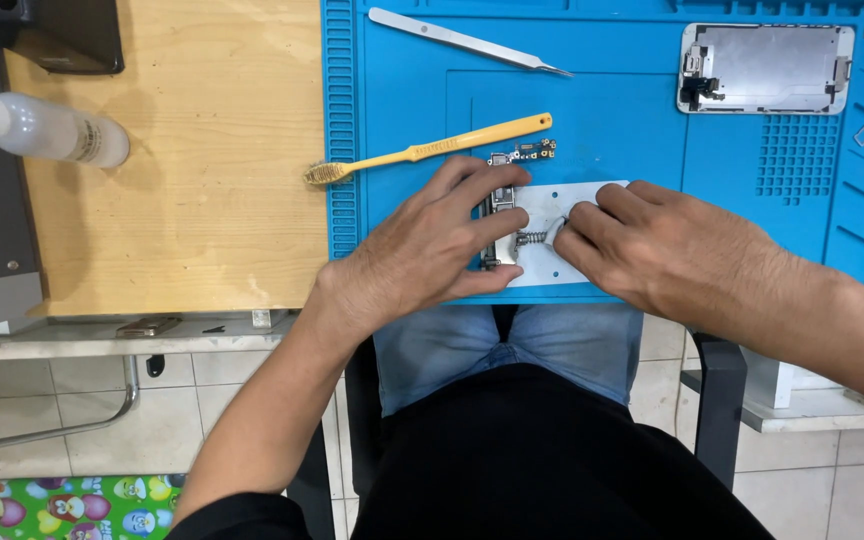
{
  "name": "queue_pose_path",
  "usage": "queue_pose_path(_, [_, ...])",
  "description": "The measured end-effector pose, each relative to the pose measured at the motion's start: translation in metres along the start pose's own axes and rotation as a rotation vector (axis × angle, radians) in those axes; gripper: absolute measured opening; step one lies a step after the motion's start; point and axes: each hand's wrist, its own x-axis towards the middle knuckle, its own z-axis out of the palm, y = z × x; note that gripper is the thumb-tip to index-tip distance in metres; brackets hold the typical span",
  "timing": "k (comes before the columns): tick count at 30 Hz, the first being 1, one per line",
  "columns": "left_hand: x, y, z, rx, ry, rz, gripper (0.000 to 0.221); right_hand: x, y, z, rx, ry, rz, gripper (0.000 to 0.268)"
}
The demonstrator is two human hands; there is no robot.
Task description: Disassembling a mobile phone by removing internal screws and components using a precision screwdriver and tweezers.
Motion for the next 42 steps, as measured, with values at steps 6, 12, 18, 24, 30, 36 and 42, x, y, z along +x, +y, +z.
queue_pose_path(6, [-0.004, 0.000, 0.003, -0.036, 0.027, -0.026, 0.041, 0.011, 0.002, 0.000, 0.324, 0.123, 0.183, 0.037])
queue_pose_path(12, [-0.004, 0.004, -0.001, -0.040, 0.032, -0.071, 0.055, 0.025, -0.017, 0.024, 0.673, 0.496, 0.305, 0.027])
queue_pose_path(18, [-0.002, 0.009, -0.006, -0.011, -0.021, -0.112, 0.067, 0.032, -0.030, 0.028, 0.685, 0.604, 0.314, 0.020])
queue_pose_path(24, [0.004, 0.003, -0.006, -0.043, 0.036, -0.041, 0.063, 0.031, -0.028, 0.031, 0.678, 0.596, 0.303, 0.015])
queue_pose_path(30, [0.005, 0.003, -0.002, -0.138, 0.066, -0.078, 0.064, 0.036, -0.031, 0.045, 0.624, 0.629, 0.316, 0.012])
queue_pose_path(36, [0.002, 0.002, 0.000, -0.163, 0.036, -0.106, 0.071, 0.039, -0.030, 0.045, 0.676, 0.666, 0.312, 0.012])
queue_pose_path(42, [0.003, 0.002, 0.000, -0.154, 0.031, -0.101, 0.072, 0.037, -0.029, 0.045, 0.747, 0.689, 0.312, 0.015])
